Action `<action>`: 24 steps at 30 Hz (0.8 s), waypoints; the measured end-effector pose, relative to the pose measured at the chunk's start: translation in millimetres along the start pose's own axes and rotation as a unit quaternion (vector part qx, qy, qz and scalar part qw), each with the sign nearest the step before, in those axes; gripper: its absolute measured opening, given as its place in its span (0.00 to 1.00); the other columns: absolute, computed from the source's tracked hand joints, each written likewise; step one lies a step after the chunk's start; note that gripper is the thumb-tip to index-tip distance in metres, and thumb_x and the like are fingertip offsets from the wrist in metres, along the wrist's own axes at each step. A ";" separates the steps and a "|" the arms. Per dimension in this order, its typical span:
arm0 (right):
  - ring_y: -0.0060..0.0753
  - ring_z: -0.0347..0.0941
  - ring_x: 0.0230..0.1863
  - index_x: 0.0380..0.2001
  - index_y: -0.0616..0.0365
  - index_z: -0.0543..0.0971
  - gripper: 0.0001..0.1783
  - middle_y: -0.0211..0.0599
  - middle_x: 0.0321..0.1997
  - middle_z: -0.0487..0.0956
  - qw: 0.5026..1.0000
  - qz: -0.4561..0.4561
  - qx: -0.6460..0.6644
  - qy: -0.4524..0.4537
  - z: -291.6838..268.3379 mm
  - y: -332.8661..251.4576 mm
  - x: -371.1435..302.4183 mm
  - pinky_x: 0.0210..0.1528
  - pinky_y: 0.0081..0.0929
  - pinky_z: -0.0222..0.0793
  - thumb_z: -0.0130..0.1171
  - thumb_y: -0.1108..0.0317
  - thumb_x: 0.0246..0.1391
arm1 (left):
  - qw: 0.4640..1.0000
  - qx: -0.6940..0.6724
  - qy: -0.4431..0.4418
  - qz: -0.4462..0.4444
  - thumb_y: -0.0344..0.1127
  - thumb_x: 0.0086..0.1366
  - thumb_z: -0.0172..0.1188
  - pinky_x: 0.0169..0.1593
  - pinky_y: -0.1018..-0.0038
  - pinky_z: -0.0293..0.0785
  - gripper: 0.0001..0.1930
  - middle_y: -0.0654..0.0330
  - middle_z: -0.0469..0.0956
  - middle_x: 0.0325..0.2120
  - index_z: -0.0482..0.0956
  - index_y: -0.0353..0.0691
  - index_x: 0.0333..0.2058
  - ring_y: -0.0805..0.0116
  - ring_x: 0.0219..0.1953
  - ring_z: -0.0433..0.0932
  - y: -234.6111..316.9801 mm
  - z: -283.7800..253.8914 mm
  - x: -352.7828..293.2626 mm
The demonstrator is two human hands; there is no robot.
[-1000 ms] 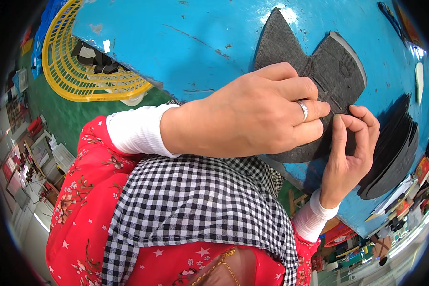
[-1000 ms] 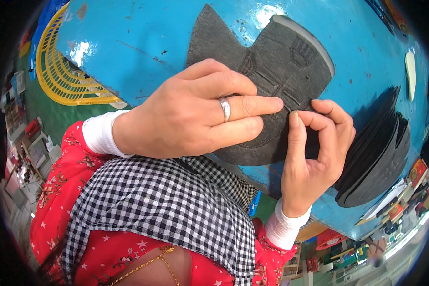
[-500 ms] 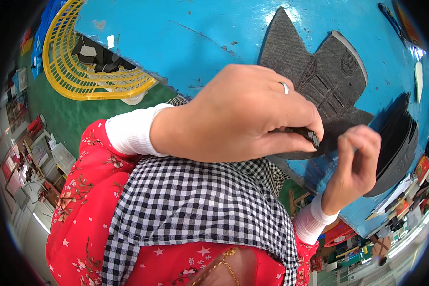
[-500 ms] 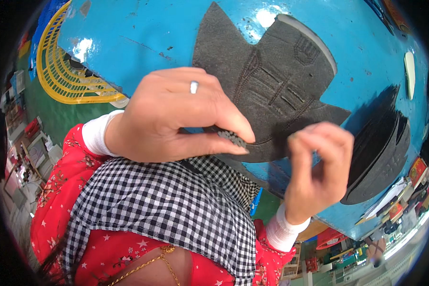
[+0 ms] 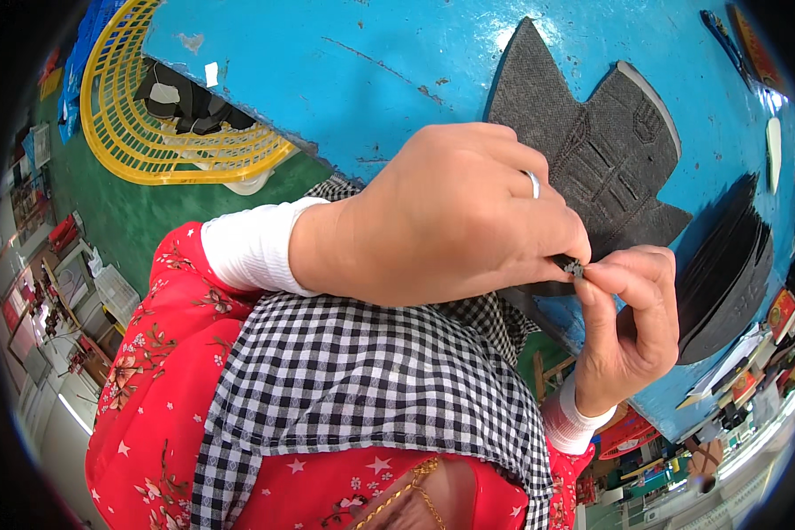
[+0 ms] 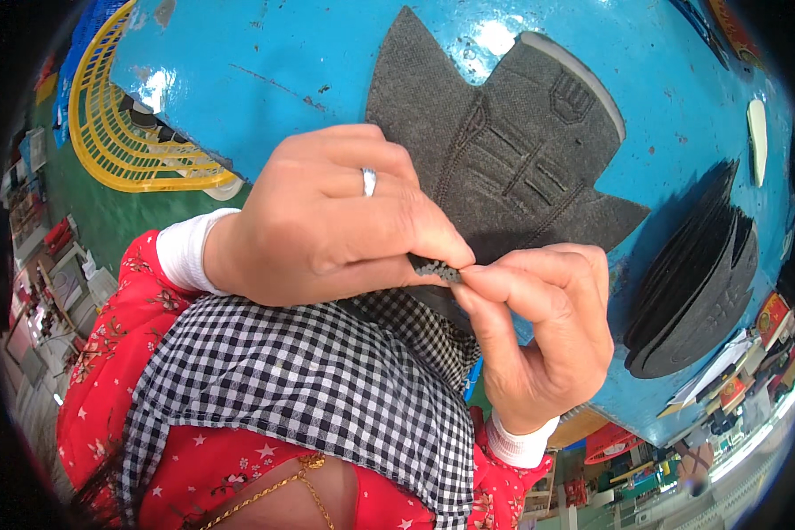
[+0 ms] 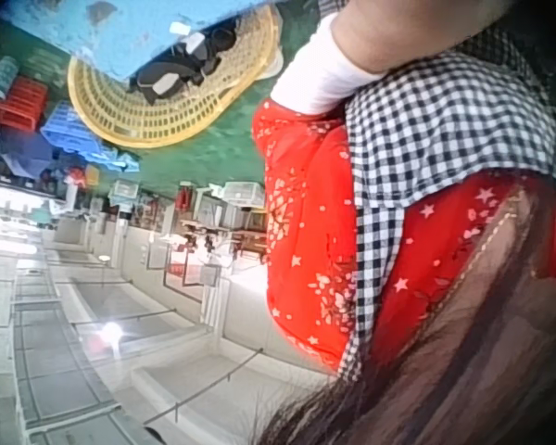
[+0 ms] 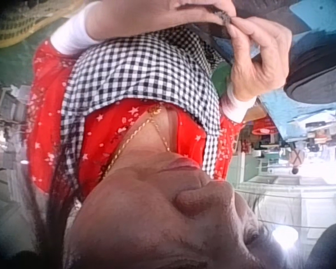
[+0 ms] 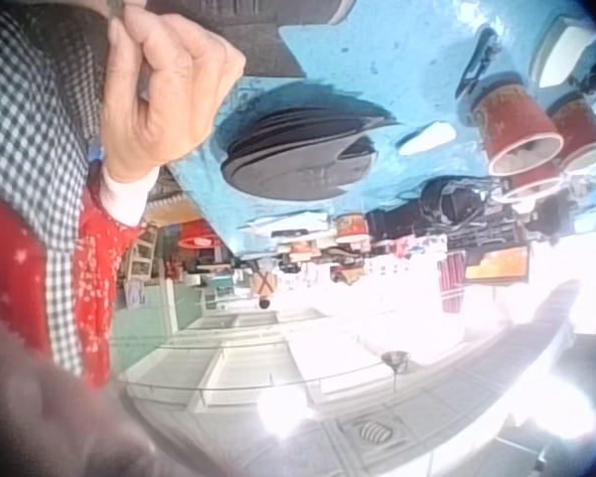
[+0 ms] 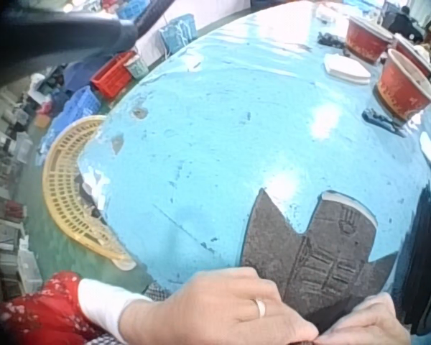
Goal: Marking and assembling small components onto shoe upper parts.
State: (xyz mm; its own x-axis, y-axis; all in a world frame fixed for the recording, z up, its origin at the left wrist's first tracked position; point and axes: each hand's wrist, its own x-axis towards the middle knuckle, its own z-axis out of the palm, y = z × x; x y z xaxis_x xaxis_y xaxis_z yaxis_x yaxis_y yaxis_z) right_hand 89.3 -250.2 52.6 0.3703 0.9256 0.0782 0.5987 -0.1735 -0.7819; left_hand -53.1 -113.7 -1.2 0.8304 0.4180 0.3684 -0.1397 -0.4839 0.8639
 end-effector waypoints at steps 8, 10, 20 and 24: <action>0.33 0.71 0.30 0.27 0.61 0.81 0.09 0.35 0.27 0.77 0.999 0.033 0.017 -0.012 -3.2 3.3 2.5 0.33 0.26 0.64 0.67 0.80 0.38 | 1.000 0.006 0.010 -0.002 0.31 0.44 0.70 0.27 0.75 0.65 0.11 0.68 0.79 0.23 0.83 0.44 0.30 0.70 0.24 0.74 -1.1 3.1 -1.1; 0.33 0.71 0.31 0.26 0.62 0.79 0.07 0.36 0.27 0.77 0.998 0.046 0.020 -0.026 -3.8 4.2 5.2 0.34 0.25 0.65 0.66 0.80 0.39 | 1.000 -0.004 0.008 -0.011 0.30 0.45 0.70 0.29 0.75 0.67 0.11 0.66 0.80 0.24 0.83 0.44 0.30 0.69 0.26 0.75 0.3 -1.4 0.4; 0.33 0.71 0.44 0.29 0.61 0.81 0.05 0.37 0.41 0.79 0.990 0.004 -0.118 0.077 -2.4 33.2 21.4 0.48 0.27 0.65 0.66 0.79 0.46 | 0.995 0.089 0.010 0.048 0.30 0.48 0.67 0.40 0.72 0.73 0.07 0.65 0.82 0.36 0.80 0.43 0.29 0.64 0.37 0.78 -15.3 -8.8 8.4; 0.33 0.71 0.45 0.29 0.61 0.81 0.05 0.35 0.41 0.79 0.989 0.018 -0.123 0.078 -0.1 34.8 20.7 0.50 0.28 0.64 0.67 0.77 0.46 | 0.986 0.147 -0.004 0.082 0.32 0.50 0.63 0.41 0.72 0.72 0.06 0.64 0.81 0.36 0.80 0.43 0.29 0.65 0.37 0.77 -13.6 -6.3 9.0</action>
State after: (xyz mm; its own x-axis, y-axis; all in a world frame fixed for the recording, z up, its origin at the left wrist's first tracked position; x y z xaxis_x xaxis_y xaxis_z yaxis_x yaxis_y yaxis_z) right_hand 117.9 -237.2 27.1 0.4879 0.8577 0.1622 0.7312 -0.3002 -0.6125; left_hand -47.1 -98.6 -7.5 0.8148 0.3101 0.4899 -0.1099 -0.7471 0.6555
